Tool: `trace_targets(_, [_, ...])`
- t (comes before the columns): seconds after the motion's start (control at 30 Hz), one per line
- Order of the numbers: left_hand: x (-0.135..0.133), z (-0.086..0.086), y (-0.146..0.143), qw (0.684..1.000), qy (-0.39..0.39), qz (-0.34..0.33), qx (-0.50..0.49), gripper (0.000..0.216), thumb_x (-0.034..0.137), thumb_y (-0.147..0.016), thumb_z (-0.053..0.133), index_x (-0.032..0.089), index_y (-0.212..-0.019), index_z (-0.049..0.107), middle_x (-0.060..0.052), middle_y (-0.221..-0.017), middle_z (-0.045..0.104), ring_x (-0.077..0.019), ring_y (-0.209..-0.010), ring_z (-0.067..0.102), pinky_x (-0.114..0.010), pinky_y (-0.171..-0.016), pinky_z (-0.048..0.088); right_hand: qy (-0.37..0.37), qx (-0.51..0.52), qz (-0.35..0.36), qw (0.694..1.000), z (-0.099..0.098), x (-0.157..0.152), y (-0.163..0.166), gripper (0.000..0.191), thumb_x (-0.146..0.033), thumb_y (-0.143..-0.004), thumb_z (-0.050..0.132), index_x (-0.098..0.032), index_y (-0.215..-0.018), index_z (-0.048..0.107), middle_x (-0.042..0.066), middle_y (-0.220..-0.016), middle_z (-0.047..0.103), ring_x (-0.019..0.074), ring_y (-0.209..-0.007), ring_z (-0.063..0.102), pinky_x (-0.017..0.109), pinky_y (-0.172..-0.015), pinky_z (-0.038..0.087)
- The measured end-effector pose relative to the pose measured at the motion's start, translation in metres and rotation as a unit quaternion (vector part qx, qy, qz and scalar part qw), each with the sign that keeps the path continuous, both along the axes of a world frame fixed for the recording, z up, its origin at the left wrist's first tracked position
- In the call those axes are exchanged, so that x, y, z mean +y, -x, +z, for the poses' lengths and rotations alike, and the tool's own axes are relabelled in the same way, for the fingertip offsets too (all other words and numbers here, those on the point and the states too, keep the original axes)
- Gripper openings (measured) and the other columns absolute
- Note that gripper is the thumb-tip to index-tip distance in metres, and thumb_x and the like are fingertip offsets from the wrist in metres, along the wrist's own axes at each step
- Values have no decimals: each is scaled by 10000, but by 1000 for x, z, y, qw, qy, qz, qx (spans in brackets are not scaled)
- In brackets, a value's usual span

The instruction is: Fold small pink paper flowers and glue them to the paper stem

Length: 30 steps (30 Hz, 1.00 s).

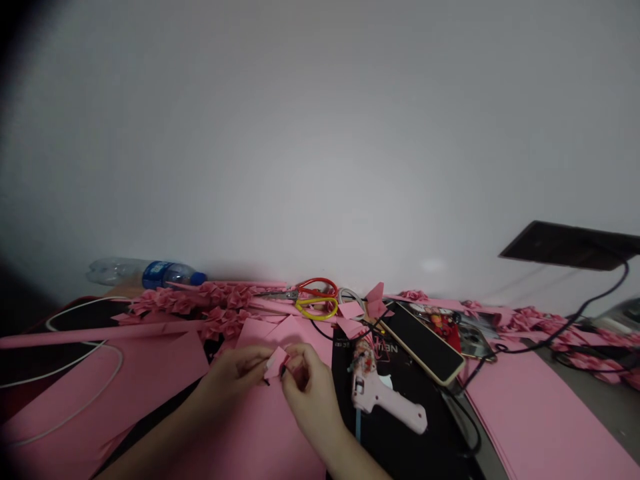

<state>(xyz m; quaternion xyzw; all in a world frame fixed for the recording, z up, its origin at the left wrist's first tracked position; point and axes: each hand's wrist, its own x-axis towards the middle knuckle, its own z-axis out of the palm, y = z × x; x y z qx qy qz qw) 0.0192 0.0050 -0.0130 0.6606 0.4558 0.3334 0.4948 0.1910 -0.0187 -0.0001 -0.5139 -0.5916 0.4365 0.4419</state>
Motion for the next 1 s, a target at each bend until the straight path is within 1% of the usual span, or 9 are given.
trace_targets(0.2, [1,-2,0,1000,2,1,-11,278,404,-876,553,184,-858,722,-3,-703,657,-180,-718,585,-248,-645,461,-1,10,2,1000,3,0,0,217,-229,-775,571,-166,-982,594,-36,-673,508,156,-593,501,259,-587,395])
trace_targets(0.47, [2,2,-1,1000,18,-5,-24,284,424,-866,567,188,-850,724,-5,-716,659,-179,-730,589,-264,-671,501,-2,6,0,1000,1,0,1,208,-198,-762,566,-158,-965,593,-39,-662,513,151,-590,497,254,-582,392])
trace_targets(0.63, [2,4,-2,999,27,-8,-27,281,416,-854,580,185,-898,734,-8,-715,663,-183,-724,598,-276,-676,514,-9,15,-8,1000,1,1,1,209,-177,-736,579,-177,-943,603,-38,-658,540,155,-588,527,254,-586,415])
trace_targets(0.87, [1,6,-2,999,21,-10,-22,281,418,-867,566,195,-896,733,-7,-713,664,-182,-723,593,-254,-657,494,-14,5,-4,1000,0,2,1,176,-165,-730,558,-182,-898,608,-40,-653,526,147,-583,508,244,-570,398])
trace_targets(1.0, [1,4,-1,1000,2,-6,-7,286,424,-874,561,190,-829,719,14,-645,610,-168,-675,562,-244,-636,465,-7,-1,-11,1000,1,2,0,199,-181,-736,571,-174,-925,630,-46,-631,511,146,-567,490,238,-548,379])
